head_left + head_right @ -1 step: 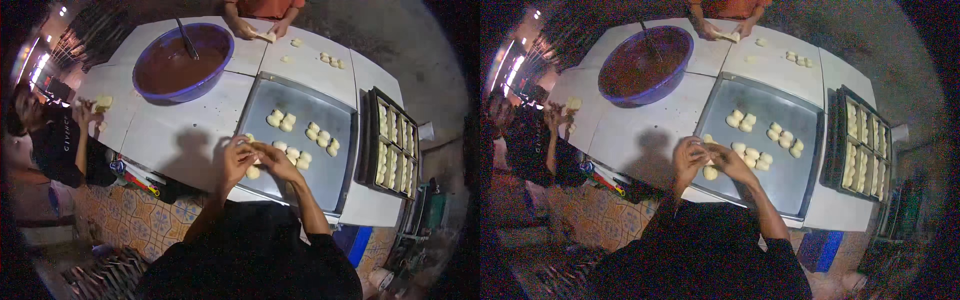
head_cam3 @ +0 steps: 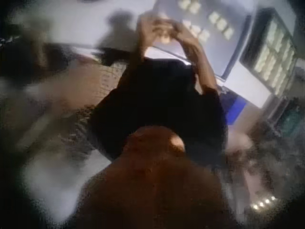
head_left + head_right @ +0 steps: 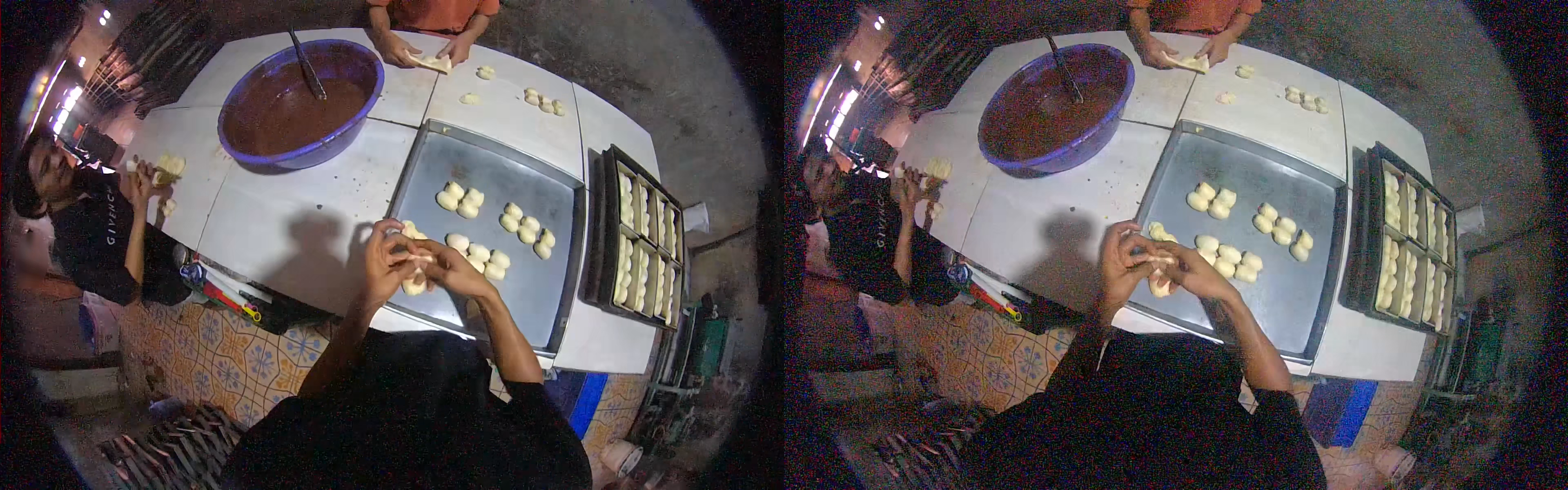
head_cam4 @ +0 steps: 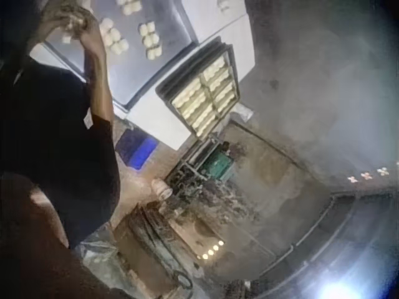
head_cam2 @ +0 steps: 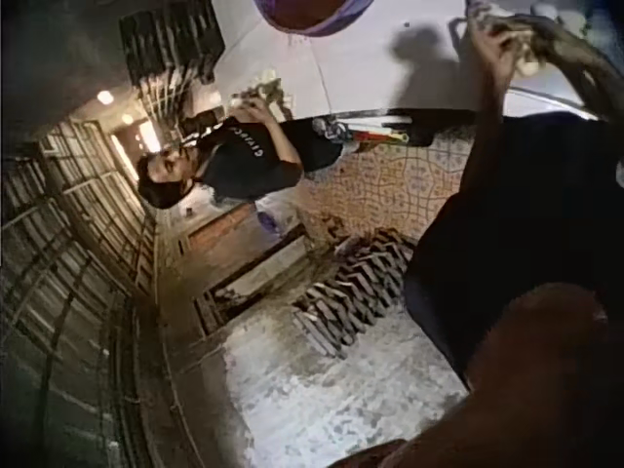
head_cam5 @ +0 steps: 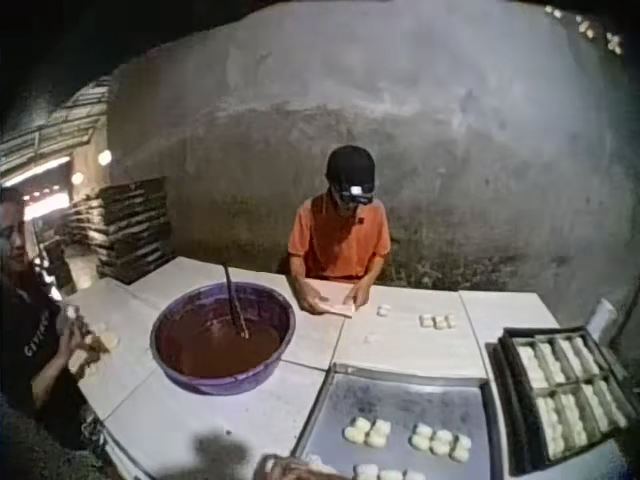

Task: The person prepares filled bread dough by taking dough pieces, coating them with chocolate filling from a bowl, wrapping and shaping the dough by hand, and placing the shaped dough rolls onto a metal baking tray.

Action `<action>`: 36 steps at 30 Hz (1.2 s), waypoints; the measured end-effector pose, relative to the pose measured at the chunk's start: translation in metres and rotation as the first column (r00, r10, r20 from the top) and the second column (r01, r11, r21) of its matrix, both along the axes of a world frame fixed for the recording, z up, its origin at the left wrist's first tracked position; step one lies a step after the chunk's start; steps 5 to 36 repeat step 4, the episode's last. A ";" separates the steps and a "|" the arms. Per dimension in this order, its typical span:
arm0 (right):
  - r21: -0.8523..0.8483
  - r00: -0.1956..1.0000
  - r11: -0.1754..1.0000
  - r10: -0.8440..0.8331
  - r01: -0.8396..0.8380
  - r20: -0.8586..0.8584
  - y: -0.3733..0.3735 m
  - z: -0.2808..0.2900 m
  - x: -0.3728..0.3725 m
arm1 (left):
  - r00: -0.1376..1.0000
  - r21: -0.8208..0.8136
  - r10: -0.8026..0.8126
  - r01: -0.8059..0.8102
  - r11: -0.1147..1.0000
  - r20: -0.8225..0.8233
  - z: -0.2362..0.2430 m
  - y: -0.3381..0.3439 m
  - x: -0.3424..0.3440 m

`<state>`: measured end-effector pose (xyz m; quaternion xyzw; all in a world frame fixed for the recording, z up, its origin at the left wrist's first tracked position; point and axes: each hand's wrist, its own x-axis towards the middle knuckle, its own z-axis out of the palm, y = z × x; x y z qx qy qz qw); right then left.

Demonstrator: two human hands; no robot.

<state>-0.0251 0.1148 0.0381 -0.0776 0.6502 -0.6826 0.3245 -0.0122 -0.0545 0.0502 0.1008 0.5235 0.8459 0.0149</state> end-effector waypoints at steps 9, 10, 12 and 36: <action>0.314 0.881 0.941 0.035 0.130 -0.473 -0.005 0.022 -0.046 | 0.991 -0.156 0.035 -0.055 0.986 -0.127 0.008 -0.018 -0.012; 0.314 0.881 0.941 0.035 0.130 -0.473 -0.005 0.022 -0.046 | 0.991 -0.156 0.035 -0.055 0.986 -0.127 0.008 -0.018 -0.012; 0.314 0.881 0.941 0.035 0.130 -0.473 -0.005 0.022 -0.046 | 0.991 -0.156 0.035 -0.055 0.986 -0.127 0.008 -0.018 -0.012; 0.314 0.881 0.941 0.035 0.130 -0.473 -0.005 0.022 -0.046 | 0.991 -0.156 0.035 -0.055 0.986 -0.127 0.008 -0.018 -0.012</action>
